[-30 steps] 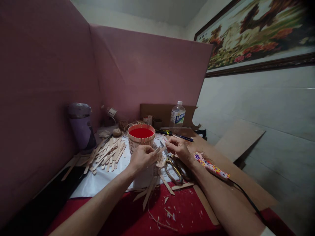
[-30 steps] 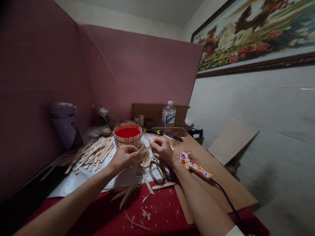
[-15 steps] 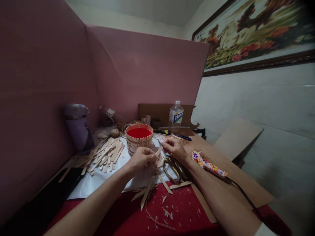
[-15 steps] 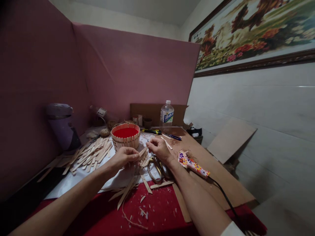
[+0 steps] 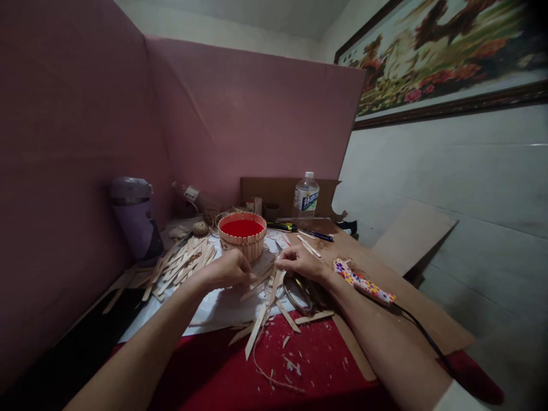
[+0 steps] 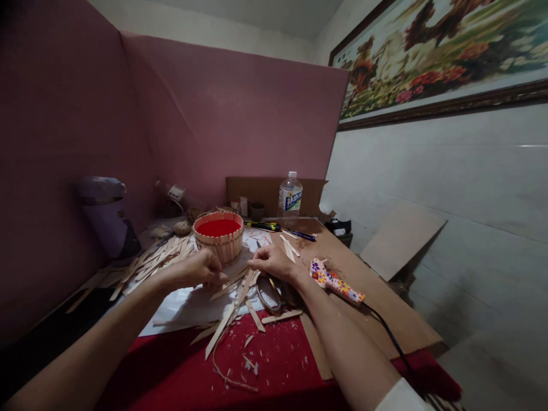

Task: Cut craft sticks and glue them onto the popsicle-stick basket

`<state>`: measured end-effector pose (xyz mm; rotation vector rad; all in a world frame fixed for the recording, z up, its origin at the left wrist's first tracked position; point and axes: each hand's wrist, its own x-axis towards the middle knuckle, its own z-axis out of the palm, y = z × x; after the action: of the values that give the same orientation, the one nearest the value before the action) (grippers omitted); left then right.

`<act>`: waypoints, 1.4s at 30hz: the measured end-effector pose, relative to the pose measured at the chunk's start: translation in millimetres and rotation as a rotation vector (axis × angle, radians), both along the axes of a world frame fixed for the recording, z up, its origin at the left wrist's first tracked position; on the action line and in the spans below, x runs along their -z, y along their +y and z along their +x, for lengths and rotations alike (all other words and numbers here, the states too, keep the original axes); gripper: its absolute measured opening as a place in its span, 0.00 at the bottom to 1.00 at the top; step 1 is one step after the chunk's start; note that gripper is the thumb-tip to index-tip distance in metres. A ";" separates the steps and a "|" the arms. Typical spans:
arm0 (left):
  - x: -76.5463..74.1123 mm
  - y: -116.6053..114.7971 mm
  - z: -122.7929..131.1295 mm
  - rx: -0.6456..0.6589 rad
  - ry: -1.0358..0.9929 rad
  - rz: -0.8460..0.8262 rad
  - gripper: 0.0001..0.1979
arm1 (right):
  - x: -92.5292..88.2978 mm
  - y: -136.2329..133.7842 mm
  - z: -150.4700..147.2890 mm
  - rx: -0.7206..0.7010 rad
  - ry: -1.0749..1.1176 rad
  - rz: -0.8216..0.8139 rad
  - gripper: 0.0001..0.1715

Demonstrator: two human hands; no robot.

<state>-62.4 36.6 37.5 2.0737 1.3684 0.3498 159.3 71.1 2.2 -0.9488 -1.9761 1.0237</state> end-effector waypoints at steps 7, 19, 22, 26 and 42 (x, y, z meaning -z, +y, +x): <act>3.4 -4.5 10.4 -0.101 0.274 0.238 0.06 | 7.6 11.2 2.6 0.163 -0.036 0.157 0.16; 9.6 -1.9 14.3 -0.026 0.073 0.367 0.06 | -0.7 2.3 -2.4 0.166 0.047 0.426 0.08; 11.2 -1.2 19.8 0.004 -0.121 0.399 0.06 | 0.7 -0.8 -4.3 0.038 0.016 0.317 0.06; 9.4 -3.2 27.5 -0.135 -0.373 0.403 0.07 | 0.7 -0.8 -2.5 0.029 0.030 0.201 0.16; -4.1 -6.2 28.3 -0.392 -0.916 0.376 0.04 | -10.5 -1.6 3.7 0.183 0.445 0.017 0.16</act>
<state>-34.1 30.4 41.5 1.5123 1.1356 1.5915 163.0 69.5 12.7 -0.7936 -1.5017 1.0096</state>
